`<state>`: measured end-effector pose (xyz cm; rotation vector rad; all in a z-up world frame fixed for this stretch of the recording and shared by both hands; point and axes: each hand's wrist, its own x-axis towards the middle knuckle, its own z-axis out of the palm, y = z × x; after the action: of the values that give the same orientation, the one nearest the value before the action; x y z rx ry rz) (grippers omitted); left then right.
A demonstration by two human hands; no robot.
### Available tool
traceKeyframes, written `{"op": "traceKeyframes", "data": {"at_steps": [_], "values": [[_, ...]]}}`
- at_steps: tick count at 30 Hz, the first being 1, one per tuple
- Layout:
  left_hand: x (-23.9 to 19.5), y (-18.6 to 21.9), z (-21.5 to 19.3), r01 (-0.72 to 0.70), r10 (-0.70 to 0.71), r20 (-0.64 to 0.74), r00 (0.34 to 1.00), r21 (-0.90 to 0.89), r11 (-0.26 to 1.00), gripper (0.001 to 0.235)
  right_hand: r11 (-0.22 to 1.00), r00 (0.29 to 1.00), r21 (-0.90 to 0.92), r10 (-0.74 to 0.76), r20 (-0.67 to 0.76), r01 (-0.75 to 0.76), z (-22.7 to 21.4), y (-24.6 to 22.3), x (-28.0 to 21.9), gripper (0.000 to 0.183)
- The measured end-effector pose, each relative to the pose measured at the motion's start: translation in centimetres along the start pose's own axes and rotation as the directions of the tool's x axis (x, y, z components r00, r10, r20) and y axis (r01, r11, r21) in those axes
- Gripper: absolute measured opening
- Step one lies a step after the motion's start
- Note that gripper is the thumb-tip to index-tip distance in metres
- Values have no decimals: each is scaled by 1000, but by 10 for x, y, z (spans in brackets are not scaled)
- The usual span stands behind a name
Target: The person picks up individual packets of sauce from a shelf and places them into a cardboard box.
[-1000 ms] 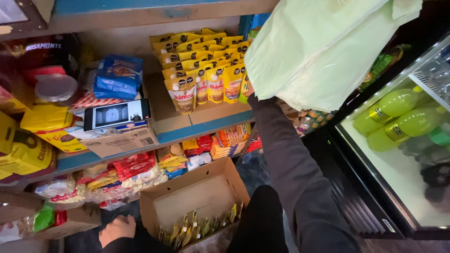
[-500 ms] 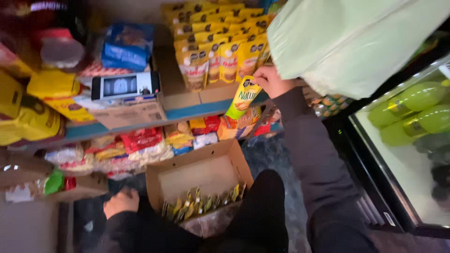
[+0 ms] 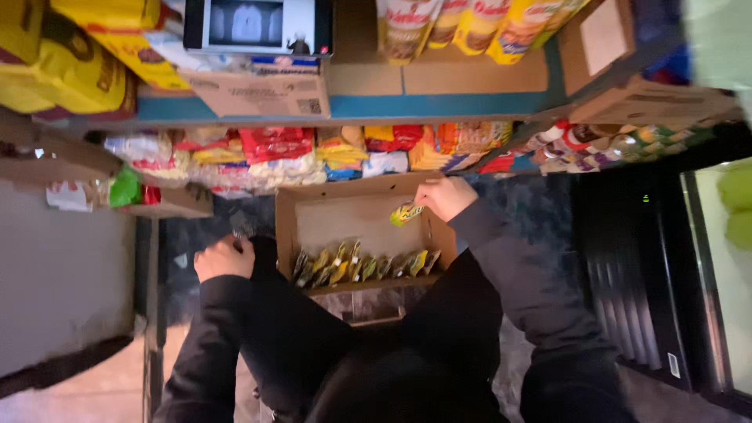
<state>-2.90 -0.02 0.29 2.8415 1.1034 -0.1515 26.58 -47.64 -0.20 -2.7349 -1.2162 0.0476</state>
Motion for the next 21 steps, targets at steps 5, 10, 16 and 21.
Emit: {"op": "traceKeyframes", "data": {"at_steps": [5, 10, 16, 21], "values": [[-7, -7, -1, 4, -4, 3, 1000, -9, 1000, 35, 998, 949, -10, 67, 307, -68, 104, -9, -8, 13], [-15, -18, 3, 15, -13, -42, 999, 33, 999, 31, 987, 834, -9, 141, 534, -161, 216, -14, -4, 11], [-24, -39, 4, 20, -21, -21, 1000, -18, 1000, 37, 990, 681, -68, 133, 720, -121, 262, -54, 7, 24], [-31, -50, 9, 5, -9, -54, 999, -82, 997, 31, 978, 629, -62, 176, 757, -200, 327, -67, -1, 19]]}}
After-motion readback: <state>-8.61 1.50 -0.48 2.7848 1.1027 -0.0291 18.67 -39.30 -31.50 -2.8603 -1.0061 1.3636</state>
